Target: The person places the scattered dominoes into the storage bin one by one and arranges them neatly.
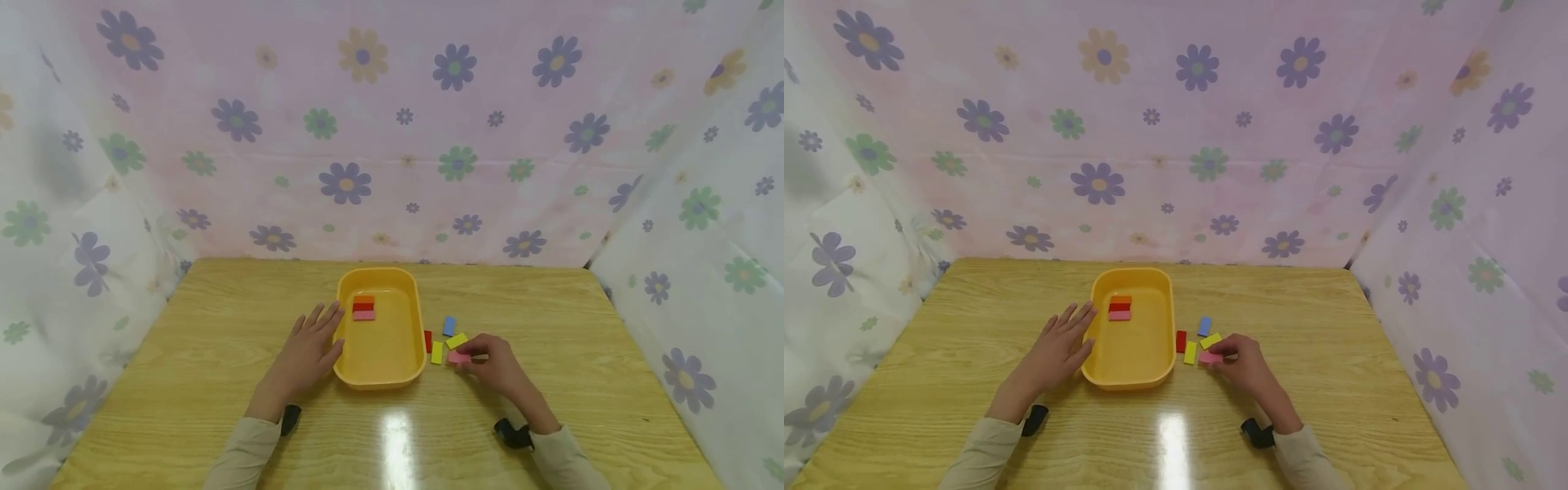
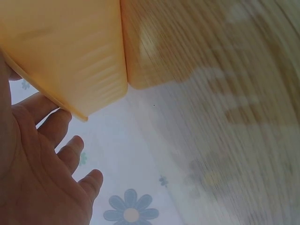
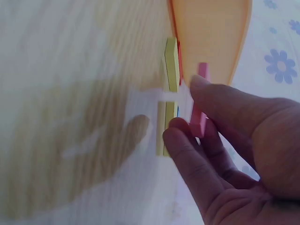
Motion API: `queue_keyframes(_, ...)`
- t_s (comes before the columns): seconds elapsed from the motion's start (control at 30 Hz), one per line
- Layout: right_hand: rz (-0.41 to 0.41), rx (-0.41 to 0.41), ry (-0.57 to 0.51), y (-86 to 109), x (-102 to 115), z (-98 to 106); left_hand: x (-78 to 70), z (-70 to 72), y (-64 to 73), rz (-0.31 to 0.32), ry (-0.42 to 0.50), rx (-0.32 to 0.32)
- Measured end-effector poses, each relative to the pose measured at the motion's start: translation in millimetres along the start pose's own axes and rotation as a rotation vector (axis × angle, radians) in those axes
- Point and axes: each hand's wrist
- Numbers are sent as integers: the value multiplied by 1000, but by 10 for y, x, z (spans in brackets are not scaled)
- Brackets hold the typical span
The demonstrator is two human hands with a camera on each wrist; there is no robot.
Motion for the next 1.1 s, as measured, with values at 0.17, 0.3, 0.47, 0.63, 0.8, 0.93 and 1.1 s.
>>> queue_keyframes(0.17, -20, -44, -101, 4, 25, -64, 4, 11, -7, -4, -12, 7)
queue_keyframes(0.3, -68, -72, -181, 8, 49, -107, 7, 8, -12, -15, -17, 0)
queue_keyframes(0.47, -91, -85, -288, 24, 35, -162, 1, 12, -14, -18, -17, -7)
queue_keyframes(0.63, -64, -98, -346, 54, 38, -213, -6, 14, -15, -16, -22, -1)
queue_keyframes(0.8, -55, -113, -386, 80, 53, -269, -2, 6, -14, -16, -25, -1)
queue_keyframes(0.93, -54, -128, -450, 102, 58, -325, -4, 3, -12, -15, -23, 2)
queue_keyframes(1.1, -47, -135, -524, 135, 97, -385, -6, 1, -11, -9, -24, 6)
Point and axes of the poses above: each hand's wrist, its own y-axis away from the middle knuckle, its own z-axis out of the back of the hand, x = y × z, and after that the axes turned 9 degrees about -z, right-handed
